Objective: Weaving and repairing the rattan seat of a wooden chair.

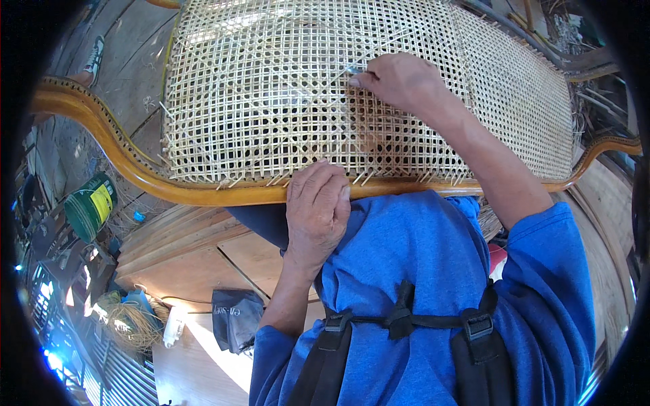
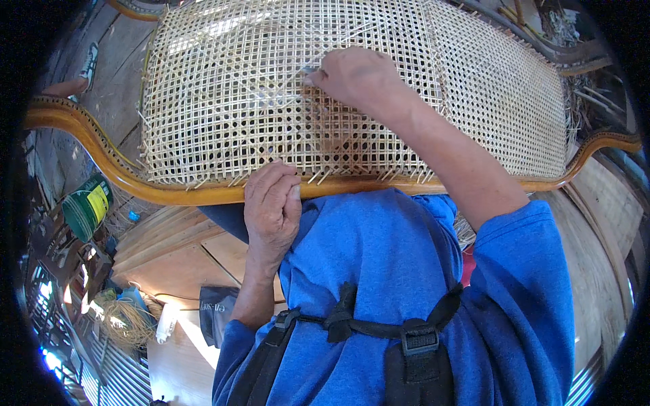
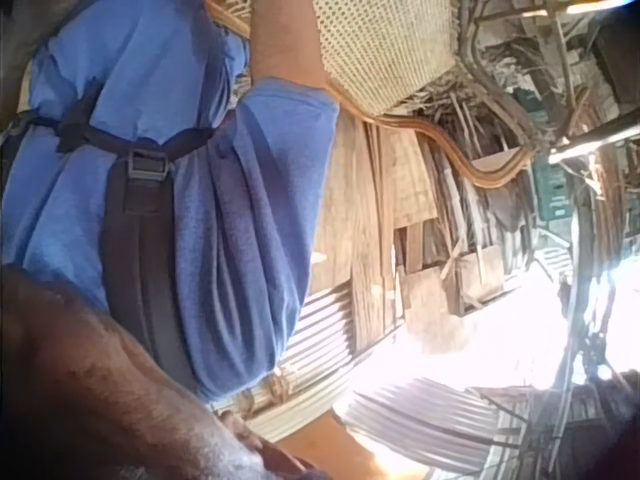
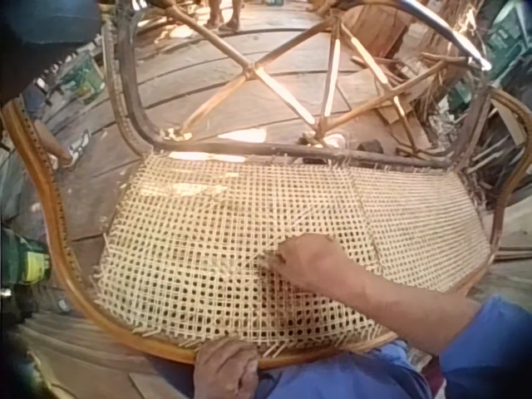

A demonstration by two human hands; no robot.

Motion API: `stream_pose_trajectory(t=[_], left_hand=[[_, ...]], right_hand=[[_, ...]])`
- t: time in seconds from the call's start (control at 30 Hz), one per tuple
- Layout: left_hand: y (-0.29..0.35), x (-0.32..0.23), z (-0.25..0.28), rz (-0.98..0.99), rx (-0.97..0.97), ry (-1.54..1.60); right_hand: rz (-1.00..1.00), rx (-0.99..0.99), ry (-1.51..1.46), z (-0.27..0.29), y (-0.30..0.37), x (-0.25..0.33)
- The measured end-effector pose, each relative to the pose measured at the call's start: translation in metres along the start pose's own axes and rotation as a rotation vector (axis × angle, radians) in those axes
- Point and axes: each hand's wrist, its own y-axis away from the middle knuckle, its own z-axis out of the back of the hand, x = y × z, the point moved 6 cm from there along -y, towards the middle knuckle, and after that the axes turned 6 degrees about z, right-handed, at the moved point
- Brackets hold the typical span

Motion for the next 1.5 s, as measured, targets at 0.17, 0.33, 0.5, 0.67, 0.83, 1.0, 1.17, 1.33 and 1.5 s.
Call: stream_pose_trajectory(t=[0.17,0.33,0.5,0.67,0.83,1.0,1.17,1.33,1.5], left_hand=[[-0.017,-0.001,0.003,0.080,-0.014,-0.040],[-0.042,0.004,-0.001,0.084,0.018,-0.112],[-0.065,0.008,-0.011,0.070,0.049,-0.157],[-0.100,-0.001,-0.030,0.020,0.079,-0.256],[-0.125,0.001,-0.053,-0.012,0.127,-0.373],[-0.129,0.017,-0.052,0.220,0.158,-0.022],[-0.122,0.008,-0.051,0.027,0.113,-0.446],[-0.127,0.012,-0.046,0.046,0.012,-0.371],[-0.132,0.025,-0.049,0.121,0.031,0.034]], right_hand=[[0.037,0.066,-0.295,0.000,-0.010,-0.017],[0.038,0.154,-0.075,0.004,-0.006,-0.008],[0.060,-0.010,-0.218,0.005,-0.006,-0.011],[0.090,0.197,-0.744,0.024,0.009,-0.036],[0.078,0.251,-0.652,0.034,0.034,-0.050],[-0.110,0.087,-0.631,0.028,0.045,-0.112],[-0.214,0.059,-0.509,0.015,0.041,-0.127],[-0.016,0.038,-0.036,0.044,0.012,-0.093],[0.008,0.247,0.038,0.024,-0.010,-0.065]])
